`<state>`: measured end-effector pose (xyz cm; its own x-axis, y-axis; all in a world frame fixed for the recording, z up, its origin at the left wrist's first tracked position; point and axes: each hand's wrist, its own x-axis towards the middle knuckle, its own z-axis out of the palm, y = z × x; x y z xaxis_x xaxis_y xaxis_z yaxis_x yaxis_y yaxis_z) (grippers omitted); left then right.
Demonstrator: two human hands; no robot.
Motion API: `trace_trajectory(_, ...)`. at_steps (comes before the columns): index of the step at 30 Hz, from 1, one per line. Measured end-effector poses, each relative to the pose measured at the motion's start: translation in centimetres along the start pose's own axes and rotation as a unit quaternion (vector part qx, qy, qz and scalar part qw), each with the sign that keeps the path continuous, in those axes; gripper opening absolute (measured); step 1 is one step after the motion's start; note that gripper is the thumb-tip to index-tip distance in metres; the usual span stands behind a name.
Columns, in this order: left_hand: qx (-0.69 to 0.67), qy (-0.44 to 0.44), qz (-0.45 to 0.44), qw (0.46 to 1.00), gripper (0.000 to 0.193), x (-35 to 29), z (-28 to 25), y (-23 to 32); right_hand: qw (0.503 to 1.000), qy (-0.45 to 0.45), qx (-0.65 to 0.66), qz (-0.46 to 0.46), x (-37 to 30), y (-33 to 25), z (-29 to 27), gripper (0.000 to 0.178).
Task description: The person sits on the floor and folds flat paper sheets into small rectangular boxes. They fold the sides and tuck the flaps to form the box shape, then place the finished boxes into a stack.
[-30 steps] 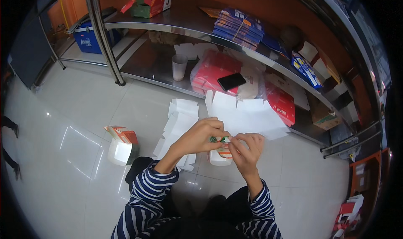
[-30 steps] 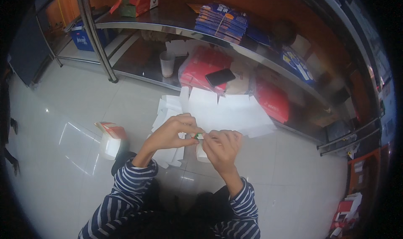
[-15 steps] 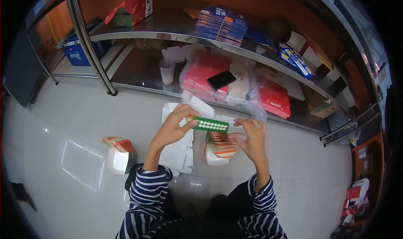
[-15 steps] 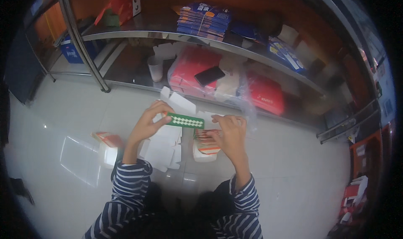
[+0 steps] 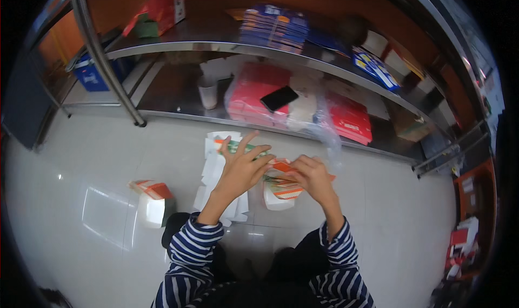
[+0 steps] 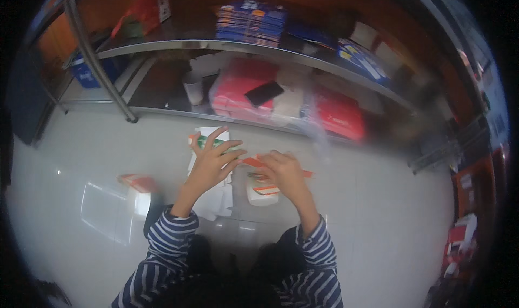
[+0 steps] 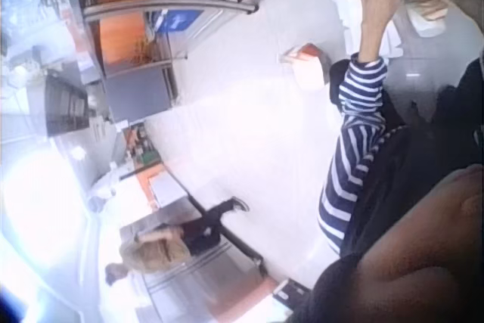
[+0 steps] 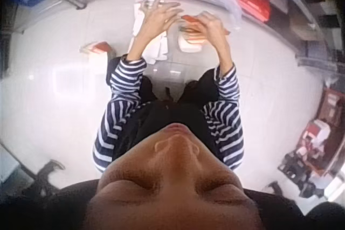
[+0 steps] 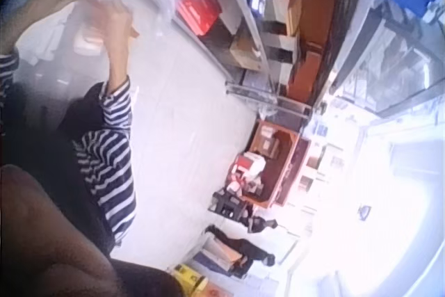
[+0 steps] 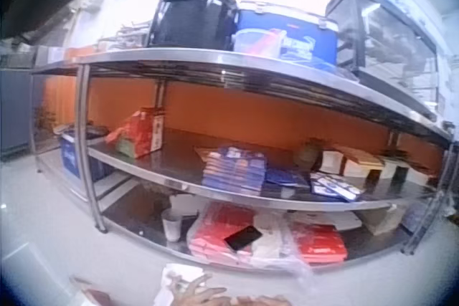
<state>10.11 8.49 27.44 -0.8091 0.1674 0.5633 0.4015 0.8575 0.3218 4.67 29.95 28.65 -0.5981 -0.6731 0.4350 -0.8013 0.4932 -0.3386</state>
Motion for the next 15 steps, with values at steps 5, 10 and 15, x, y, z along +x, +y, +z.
trace_trajectory(5, -0.167, 0.024, 0.007, 0.986, 0.016, -0.2, -0.1, -0.7, 0.993, 0.097, -0.004, -0.067, 0.8, -0.6, 3.7, 0.020)
trace_trajectory(10, 0.007, 0.002, -0.040, 0.999, 0.013, 0.8, 0.1, -1.0, 0.979, 0.166, -0.067, -0.100, 0.2, -1.6, 2.5, 0.013)
trace_trajectory(15, 0.021, -0.025, -0.026, 0.999, 0.013, 1.2, -1.0, -0.7, 0.944, 0.280, -0.068, -0.163, 0.8, -2.7, 1.9, 0.005)
